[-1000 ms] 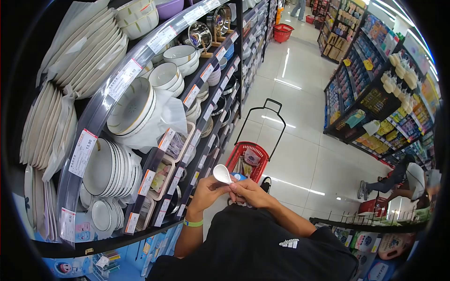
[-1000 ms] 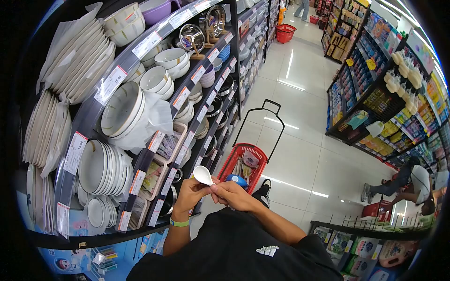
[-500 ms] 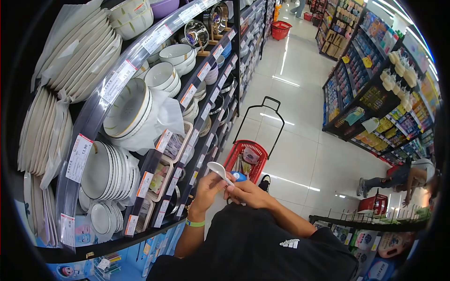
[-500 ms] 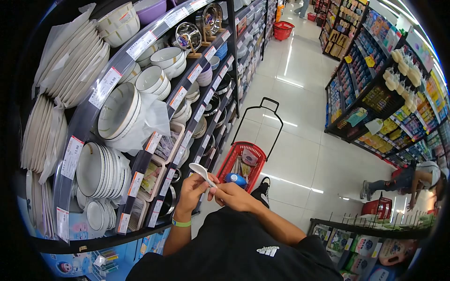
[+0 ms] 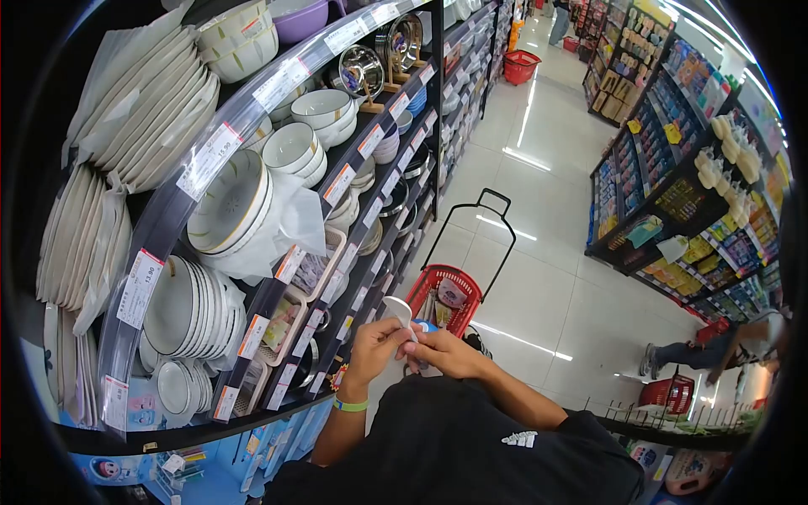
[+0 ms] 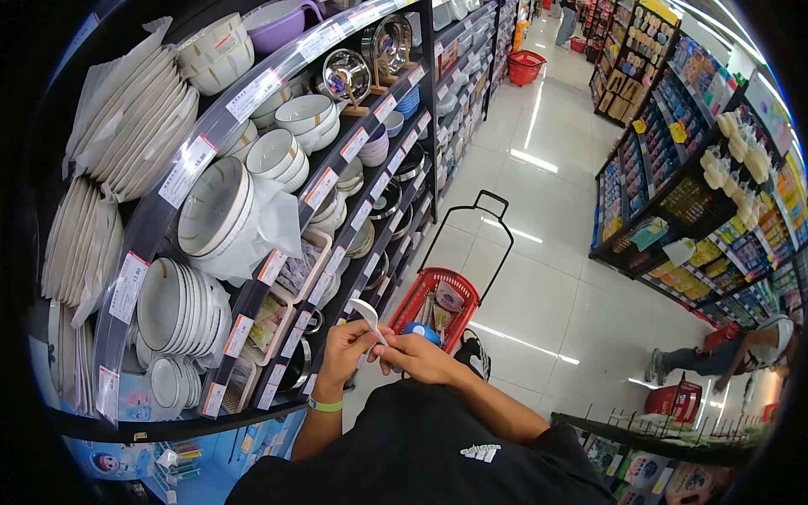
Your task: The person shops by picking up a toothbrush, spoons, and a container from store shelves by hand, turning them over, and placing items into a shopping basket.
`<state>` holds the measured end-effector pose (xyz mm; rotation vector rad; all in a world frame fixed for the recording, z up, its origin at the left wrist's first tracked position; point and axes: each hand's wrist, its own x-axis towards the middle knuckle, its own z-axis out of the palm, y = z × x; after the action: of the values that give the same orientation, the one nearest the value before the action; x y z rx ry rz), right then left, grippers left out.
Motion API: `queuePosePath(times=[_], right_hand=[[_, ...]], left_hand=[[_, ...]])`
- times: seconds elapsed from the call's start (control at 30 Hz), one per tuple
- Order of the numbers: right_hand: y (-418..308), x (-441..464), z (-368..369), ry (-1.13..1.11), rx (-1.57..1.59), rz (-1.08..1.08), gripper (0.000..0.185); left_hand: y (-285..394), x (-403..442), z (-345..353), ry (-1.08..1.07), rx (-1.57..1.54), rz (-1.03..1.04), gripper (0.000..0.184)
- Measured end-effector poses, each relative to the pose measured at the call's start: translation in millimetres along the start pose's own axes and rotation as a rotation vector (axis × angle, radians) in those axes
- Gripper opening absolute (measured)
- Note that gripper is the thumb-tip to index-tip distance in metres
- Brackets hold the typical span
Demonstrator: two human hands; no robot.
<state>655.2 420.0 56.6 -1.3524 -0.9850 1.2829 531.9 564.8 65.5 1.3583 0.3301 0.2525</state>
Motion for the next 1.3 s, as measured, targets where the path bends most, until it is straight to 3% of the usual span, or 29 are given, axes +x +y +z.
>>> queuePosePath(times=[0.1, 0.13, 0.4, 0.47, 0.57, 0.73, 0.97, 1.1, 1.3], right_hand=[[0, 1, -16, -0.009, -0.034, -0.047, 0.040], [-9, -3, -27, -0.021, -0.100, 0.062, 0.039], [-29, -10, -92, -0.028, -0.134, -0.072, 0.039], [-32, -12, -121, -0.164, -0.094, -0.027, 0.038], [-24, -14, -153, -0.180, -0.054, -0.005, 0.039], [1, -22, -211, 0.040, 0.040, -0.084, 0.026], [-2, -51, -288, 0.338, 0.225, -0.170, 0.022], [5, -62, -314, 0.342, 0.205, -0.151, 0.022], [35, -64, -332, 0.255, 0.233, -0.151, 0.021]], left_hand=[[-3, 11, 7, -0.028, 0.012, 0.000, 0.021], [-2, 17, 10, -0.043, 0.008, 0.008, 0.019], [3, 58, 50, 0.062, -0.036, -0.098, 0.016], [3, 75, 70, 0.243, -0.170, 0.120, 0.020], [4, 95, 73, 0.332, -0.075, 0.225, 0.025], [11, 127, 105, 0.366, 0.021, 0.232, 0.024], [-12, 165, 155, 0.303, 0.110, 0.209, 0.012], [-21, 183, 174, 0.206, 0.064, 0.279, 0.014], [-41, 191, 185, 0.351, -0.028, 0.227, 0.018]])
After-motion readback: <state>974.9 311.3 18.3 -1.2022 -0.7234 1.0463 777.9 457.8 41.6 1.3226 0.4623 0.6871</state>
